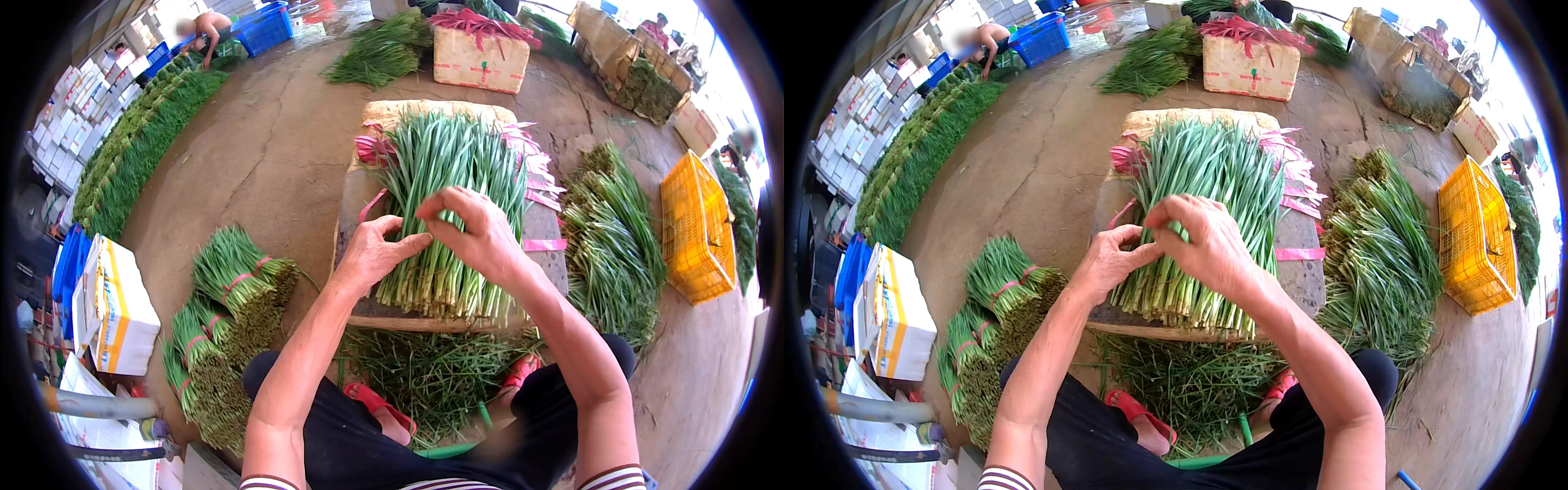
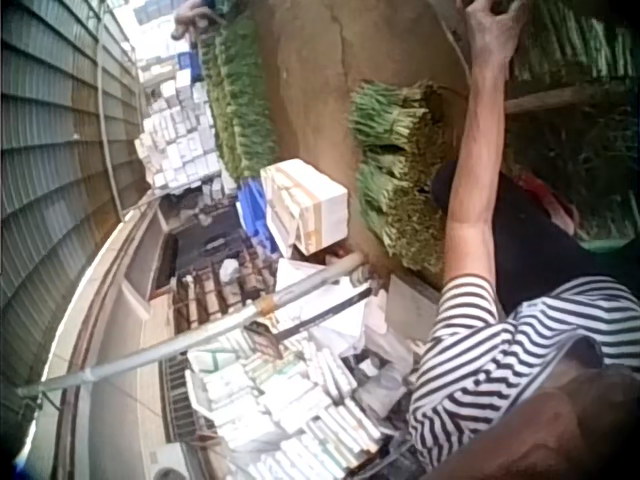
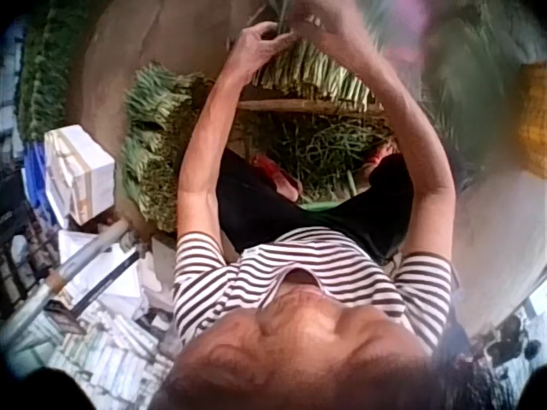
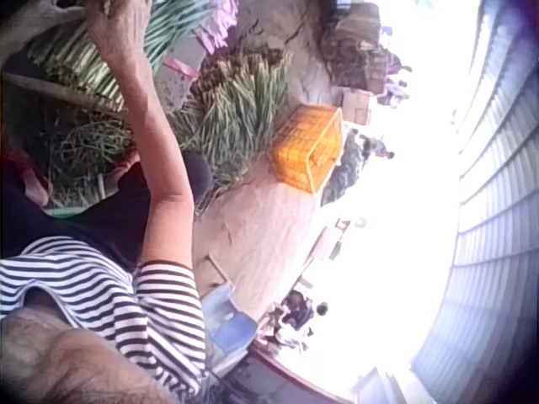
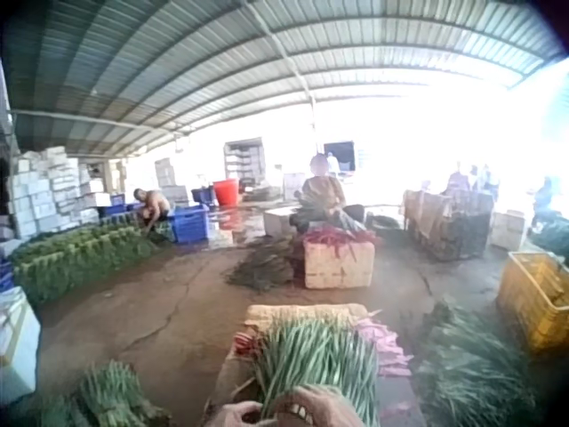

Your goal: The person picks up large handfuls of green chives, aligns the roots by hand, and secures them into bundles using pink plastic strips.

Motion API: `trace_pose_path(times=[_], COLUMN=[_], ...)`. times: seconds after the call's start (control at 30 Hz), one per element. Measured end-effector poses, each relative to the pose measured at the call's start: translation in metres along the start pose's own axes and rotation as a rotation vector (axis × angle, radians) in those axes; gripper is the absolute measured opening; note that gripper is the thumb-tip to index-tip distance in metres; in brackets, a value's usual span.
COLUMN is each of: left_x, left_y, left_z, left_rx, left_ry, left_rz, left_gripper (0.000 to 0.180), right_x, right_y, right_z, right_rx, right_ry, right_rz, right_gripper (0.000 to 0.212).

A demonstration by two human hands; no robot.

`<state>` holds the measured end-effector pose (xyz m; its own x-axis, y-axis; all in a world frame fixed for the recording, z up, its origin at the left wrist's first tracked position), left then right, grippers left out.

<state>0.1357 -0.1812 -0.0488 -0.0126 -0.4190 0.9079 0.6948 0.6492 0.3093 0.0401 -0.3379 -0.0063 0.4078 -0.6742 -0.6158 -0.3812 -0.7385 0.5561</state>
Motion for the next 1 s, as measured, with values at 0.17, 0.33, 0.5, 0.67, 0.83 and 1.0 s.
trace_pose_path(times=[0.17, 0.33, 0.5, 0.67, 0.83, 1.0], left_x=[-0.008, 0.011, 0.014, 0.004, 0.0, 0.008], left_y=[0.005, 0.0, -0.009, -0.008, -0.006, -0.005], left_z=[-0.024, -0.041, -0.042, -0.042, -0.043, -0.04], left_rx=[-0.023, 0.094, 0.106, 0.133, 0.12, 0.079], left_ry=[-0.014, 0.016, 0.0, -0.046, -0.066, -0.009], left_rz=[-0.13, -0.541, -0.667, -0.616, -0.58, -0.592], left_gripper=[0.045, 0.079, 0.093, 0.098, 0.098, 0.105], right_x=[-0.047, -0.043, -0.058, -0.098, -0.106, -0.063], right_y=[0.0, -0.02, -0.01, 0.001, 0.008, 0.021], right_z=[0.02, 0.031, 0.041, 0.091, 0.107, 0.055], right_rx=[-0.189, -0.265, -0.316, -0.508, -0.602, -0.1], right_ry=[0.112, 0.153, 0.161, 0.147, 0.105, 0.11], right_rz=[0.356, 0.633, 0.627, 0.181, -0.07, 0.463], right_gripper=[0.012, 0.015, 0.011, 0.005, 0.018, 0.008])
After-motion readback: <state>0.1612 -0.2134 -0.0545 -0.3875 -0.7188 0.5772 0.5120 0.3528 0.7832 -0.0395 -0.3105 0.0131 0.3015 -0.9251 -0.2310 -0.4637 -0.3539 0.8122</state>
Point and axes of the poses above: each hand's wrist, its own z-axis away from the middle knuckle, its own y-axis out of the back of the hand, x = y × z, the point moved 2 cm from there along -z, towards the middle knuckle, and after that the axes turned 9 degrees about y, right-handed, at the moved point
